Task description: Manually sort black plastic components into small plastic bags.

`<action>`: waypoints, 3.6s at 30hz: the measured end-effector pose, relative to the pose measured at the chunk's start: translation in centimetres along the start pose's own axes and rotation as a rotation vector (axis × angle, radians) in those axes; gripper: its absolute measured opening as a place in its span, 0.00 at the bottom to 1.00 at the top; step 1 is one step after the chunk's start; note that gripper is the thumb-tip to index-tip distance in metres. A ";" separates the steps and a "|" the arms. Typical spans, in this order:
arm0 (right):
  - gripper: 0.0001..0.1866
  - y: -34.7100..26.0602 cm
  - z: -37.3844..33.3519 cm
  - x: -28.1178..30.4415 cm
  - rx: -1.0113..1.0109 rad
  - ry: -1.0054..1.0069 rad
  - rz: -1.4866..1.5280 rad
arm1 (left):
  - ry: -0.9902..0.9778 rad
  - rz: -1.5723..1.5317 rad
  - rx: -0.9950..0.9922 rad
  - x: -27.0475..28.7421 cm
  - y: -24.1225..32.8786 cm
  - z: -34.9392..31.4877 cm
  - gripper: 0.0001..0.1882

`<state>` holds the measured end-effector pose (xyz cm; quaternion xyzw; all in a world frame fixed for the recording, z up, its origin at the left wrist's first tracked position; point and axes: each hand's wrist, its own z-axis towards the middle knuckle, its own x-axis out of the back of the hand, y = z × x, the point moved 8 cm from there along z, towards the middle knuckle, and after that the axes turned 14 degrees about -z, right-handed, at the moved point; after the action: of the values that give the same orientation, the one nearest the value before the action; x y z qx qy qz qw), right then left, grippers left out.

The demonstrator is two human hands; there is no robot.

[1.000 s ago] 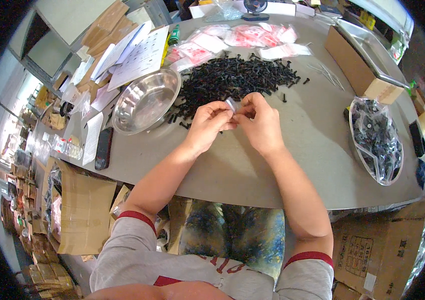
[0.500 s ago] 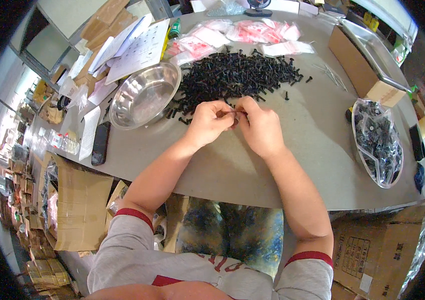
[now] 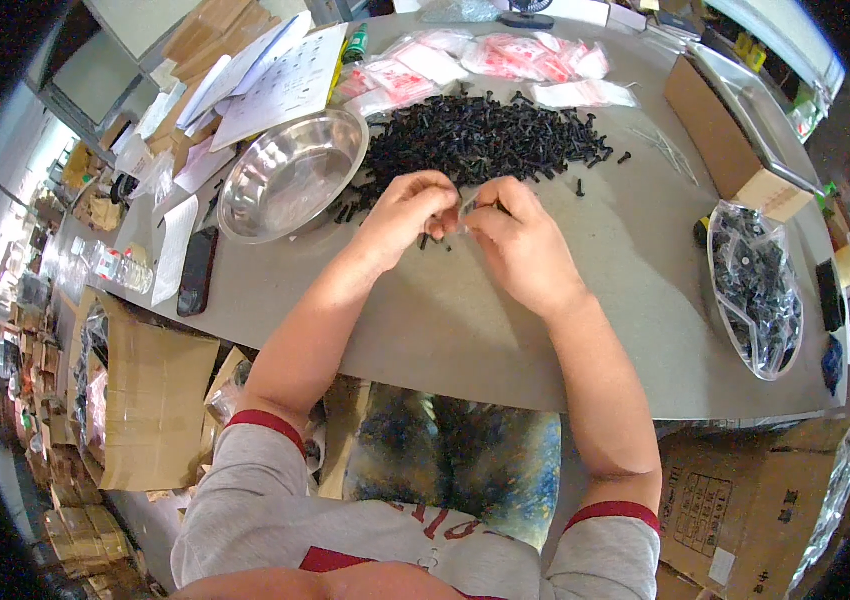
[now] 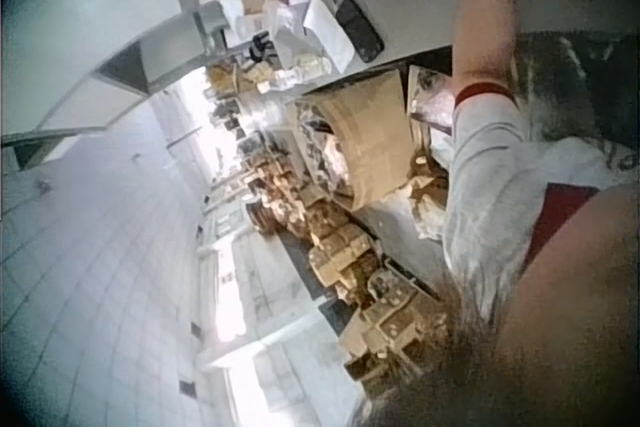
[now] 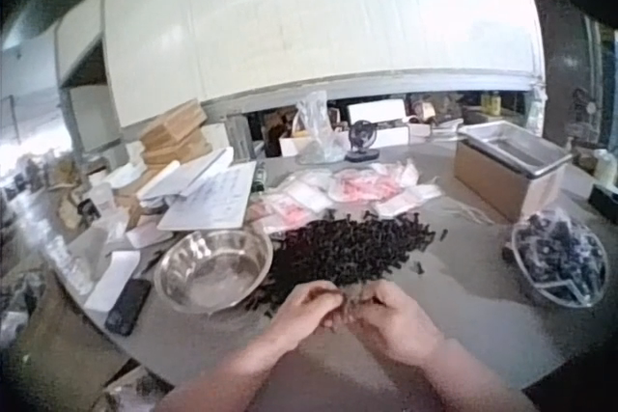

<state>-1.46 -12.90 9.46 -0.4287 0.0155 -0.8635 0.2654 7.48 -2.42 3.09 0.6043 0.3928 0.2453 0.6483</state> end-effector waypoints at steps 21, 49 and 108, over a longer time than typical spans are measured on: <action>0.16 -1.3 1.0 -1.3 0.154 -0.063 -0.048 | -0.115 0.932 -0.686 -2.8 4.8 -1.6 0.21; 0.04 4.8 3.5 -4.7 -0.509 -0.066 0.453 | 0.025 0.349 -0.250 1.5 0.2 1.2 0.18; 0.07 4.0 4.3 -4.8 -0.404 0.033 0.647 | 0.072 0.132 -0.331 2.0 0.4 1.5 0.12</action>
<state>5.90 -13.24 7.69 -0.4312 0.3242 -0.7214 0.4343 9.90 -1.72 3.00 0.5044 0.3297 0.3701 0.7070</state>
